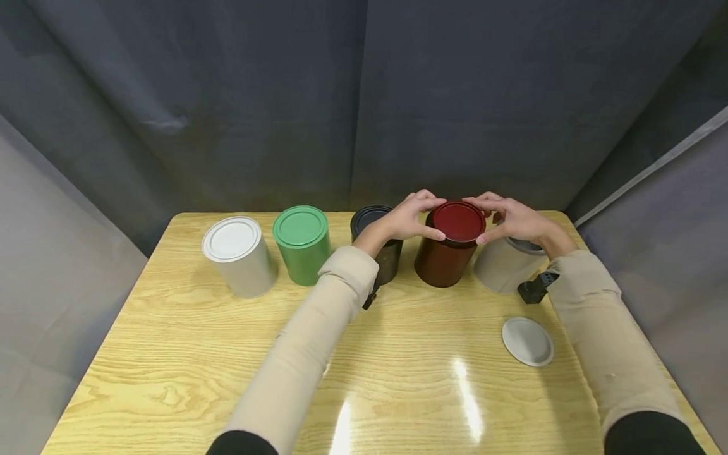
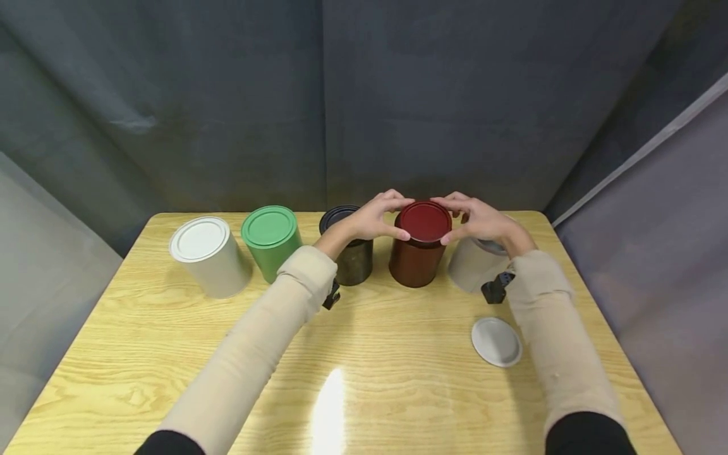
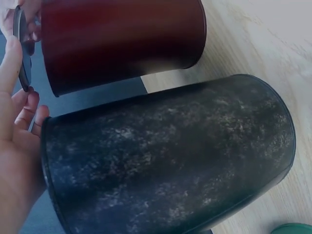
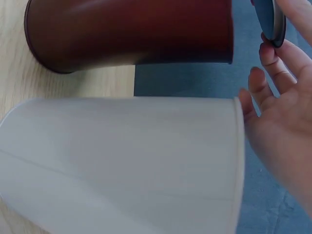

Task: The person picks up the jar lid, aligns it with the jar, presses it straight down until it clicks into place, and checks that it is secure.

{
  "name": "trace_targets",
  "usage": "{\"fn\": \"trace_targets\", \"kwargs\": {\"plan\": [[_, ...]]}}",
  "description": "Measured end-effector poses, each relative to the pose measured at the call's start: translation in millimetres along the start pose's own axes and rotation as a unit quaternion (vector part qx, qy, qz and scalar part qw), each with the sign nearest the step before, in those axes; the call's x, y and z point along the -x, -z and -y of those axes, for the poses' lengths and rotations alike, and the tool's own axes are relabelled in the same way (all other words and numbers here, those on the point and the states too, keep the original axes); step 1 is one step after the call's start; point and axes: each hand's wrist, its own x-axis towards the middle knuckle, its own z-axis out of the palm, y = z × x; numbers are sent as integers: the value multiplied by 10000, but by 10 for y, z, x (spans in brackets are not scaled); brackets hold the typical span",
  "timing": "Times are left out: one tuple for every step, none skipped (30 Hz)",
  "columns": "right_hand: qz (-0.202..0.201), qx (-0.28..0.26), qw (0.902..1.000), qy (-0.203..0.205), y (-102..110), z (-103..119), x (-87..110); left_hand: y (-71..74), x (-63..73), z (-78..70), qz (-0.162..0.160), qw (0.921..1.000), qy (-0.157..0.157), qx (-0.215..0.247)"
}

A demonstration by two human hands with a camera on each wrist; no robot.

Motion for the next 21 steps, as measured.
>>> {"fn": "trace_targets", "kwargs": {"plan": [[1,39,10000,-10,-4,-11,-8,-4,-2,5,-3,10000,15,-36],[7,99,9999,-18,-6,-20,-15,-6,-1,9,-6,10000,34,-81],[12,140,9999,-23,-9,-30,-23,-8,0,11,-15,9999,54,-117],[25,164,9999,-39,-11,-35,-29,-9,1,12,-12,9998,88,-169],[30,189,9998,-47,-12,-47,-39,-9,1,12,-5,9996,125,-243],[31,223,9997,-63,-12,-55,-44,-10,0,11,12,9994,159,-323],[31,231,9997,-92,-12,-65,-51,-9,-1,7,39,9990,185,-411],[36,241,9996,-116,-12,-72,-55,-9,-3,2,68,9984,215,-510],[42,250,9996,-137,-12,-77,-58,-9,-8,-2,103,9978,248,-602],[46,260,9995,-157,-11,-83,-59,-8,-13,-8,145,9971,277,-697],[47,257,9995,-178,-10,-87,-62,-8,-19,-13,184,9964,295,-778],[58,268,9995,-184,-10,-92,-63,-9,-24,-18,220,9958,313,-827],[74,272,9994,-189,-12,-95,-65,-9,-27,-22,250,9954,333,-866],[91,285,9994,-171,-15,-100,-67,-10,-29,-25,275,9950,360,-895],[106,288,9994,-160,-20,-100,-70,-10,-31,-26,297,9946,384,-916],[127,279,9994,-156,-24,-105,-73,-11,-31,-29,314,9944,403,-929],[154,286,9994,-152,-29,-108,-76,-13,-33,-28,328,9942,427,-935],[180,278,9993,-164,-33,-112,-78,-13,-34,-30,338,9940,449,-936],[202,272,9993,-175,-37,-116,-80,-14,-35,-31,354,9939,468,-939],[215,271,9992,-179,-40,-120,-82,-15,-37,-33,366,9937,484,-947],[228,250,9992,-203,-45,-121,-84,-16,-38,-33,378,9934,495,-958]]}}
